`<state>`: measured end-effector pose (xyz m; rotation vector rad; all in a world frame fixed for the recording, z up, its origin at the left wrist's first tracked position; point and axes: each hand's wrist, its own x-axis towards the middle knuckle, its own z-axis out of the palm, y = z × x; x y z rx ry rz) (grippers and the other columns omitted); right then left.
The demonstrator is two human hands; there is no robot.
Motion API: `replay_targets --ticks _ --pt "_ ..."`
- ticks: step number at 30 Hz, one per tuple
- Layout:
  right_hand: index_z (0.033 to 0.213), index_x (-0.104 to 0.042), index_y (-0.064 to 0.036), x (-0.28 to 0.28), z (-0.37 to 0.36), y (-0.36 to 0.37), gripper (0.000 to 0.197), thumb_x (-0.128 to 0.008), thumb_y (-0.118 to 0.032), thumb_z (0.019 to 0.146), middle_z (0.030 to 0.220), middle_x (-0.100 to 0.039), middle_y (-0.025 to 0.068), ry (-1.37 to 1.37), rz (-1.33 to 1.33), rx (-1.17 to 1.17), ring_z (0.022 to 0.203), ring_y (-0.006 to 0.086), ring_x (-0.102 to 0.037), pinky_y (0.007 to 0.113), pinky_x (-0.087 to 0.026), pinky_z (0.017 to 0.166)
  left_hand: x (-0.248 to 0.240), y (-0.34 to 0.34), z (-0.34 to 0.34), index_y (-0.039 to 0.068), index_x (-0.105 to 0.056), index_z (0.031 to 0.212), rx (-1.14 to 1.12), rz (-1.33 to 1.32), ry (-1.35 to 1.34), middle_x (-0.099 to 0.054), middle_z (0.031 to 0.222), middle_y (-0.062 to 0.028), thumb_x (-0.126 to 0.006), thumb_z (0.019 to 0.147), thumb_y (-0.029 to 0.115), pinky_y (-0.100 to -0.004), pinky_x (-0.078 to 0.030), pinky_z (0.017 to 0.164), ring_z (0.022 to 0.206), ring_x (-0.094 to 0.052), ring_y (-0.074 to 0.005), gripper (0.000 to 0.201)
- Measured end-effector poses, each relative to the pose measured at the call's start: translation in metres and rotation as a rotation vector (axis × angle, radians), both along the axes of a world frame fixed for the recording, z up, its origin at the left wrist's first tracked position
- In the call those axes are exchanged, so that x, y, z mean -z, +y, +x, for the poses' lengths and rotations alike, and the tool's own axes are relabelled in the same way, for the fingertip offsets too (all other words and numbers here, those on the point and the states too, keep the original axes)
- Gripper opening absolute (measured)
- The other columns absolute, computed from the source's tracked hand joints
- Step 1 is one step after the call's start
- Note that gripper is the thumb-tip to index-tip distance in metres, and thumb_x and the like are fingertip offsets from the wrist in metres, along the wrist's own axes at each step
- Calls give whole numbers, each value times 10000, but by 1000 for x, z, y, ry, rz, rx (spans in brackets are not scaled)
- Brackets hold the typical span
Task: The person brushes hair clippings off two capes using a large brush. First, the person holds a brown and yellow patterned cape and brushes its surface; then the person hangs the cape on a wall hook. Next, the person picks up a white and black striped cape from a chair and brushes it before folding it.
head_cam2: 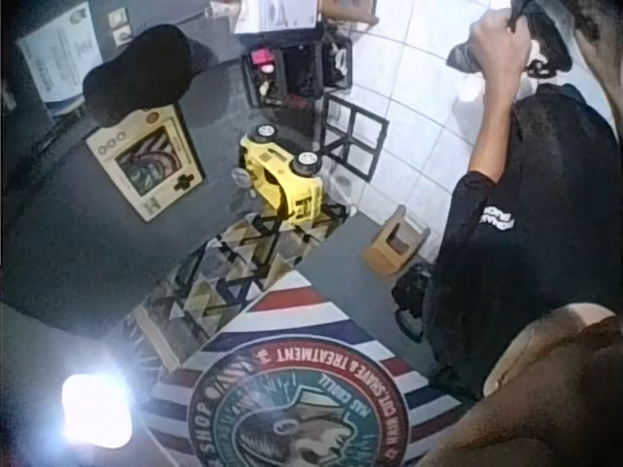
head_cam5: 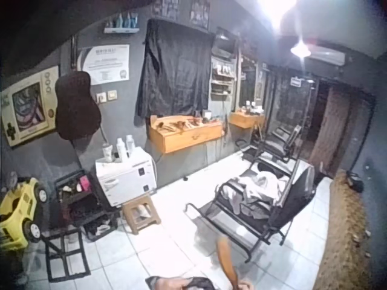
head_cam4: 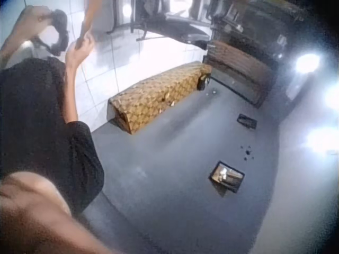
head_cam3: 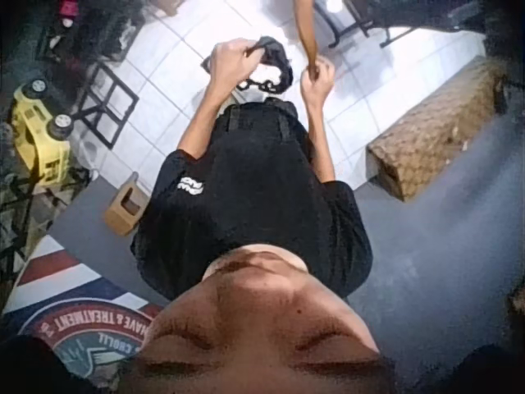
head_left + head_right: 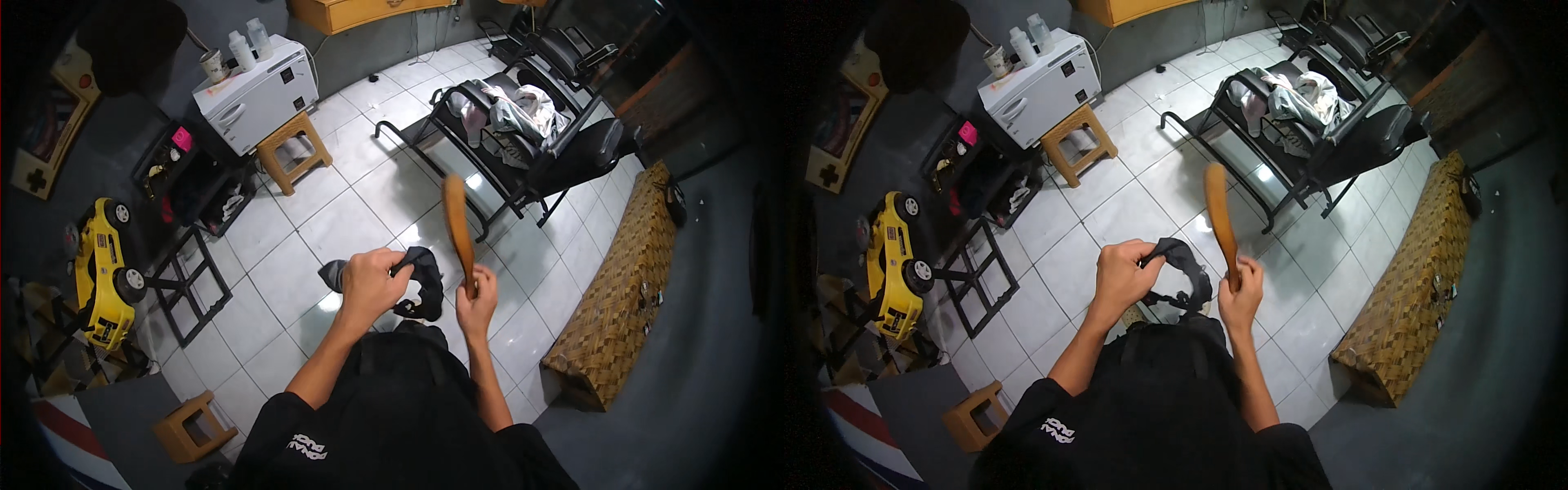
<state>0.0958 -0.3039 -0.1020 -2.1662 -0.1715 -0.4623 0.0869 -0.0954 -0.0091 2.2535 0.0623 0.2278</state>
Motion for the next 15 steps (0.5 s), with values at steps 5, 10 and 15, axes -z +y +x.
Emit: replay_targets --ticks 5,10,15 --pt "857 -530 -5 87 -46 3 49 -518 15 814 879 -566 59 698 683 111 723 134 -550 261 -455 658 -30 -7 5 2 -688 948 -85 -204 -71 -620 710 -116 -593 763 18 -275 -439 460 463 -587 -175 209" --pt "898 -504 -15 117 -38 23 89 -550 -43 827 815 -571 64 1073 827 135 698 142 -573 263 -460 612 -70 -16 4 -27 -611 1074 -61 -400 9 -611 827 -104 -491 836 -41 -230 -495 458 520 -620 -138 267" --pt "1136 -484 -24 116 -18 60 271 -499 -181 916 1011 -578 112 1208 1595 -455 874 190 -594 310 -512 728 -103 -28 -2 -27 -496 1187 42 -709 83 -582 823 -96 -441 931 28 -228 -497 469 539 -602 -120 268"
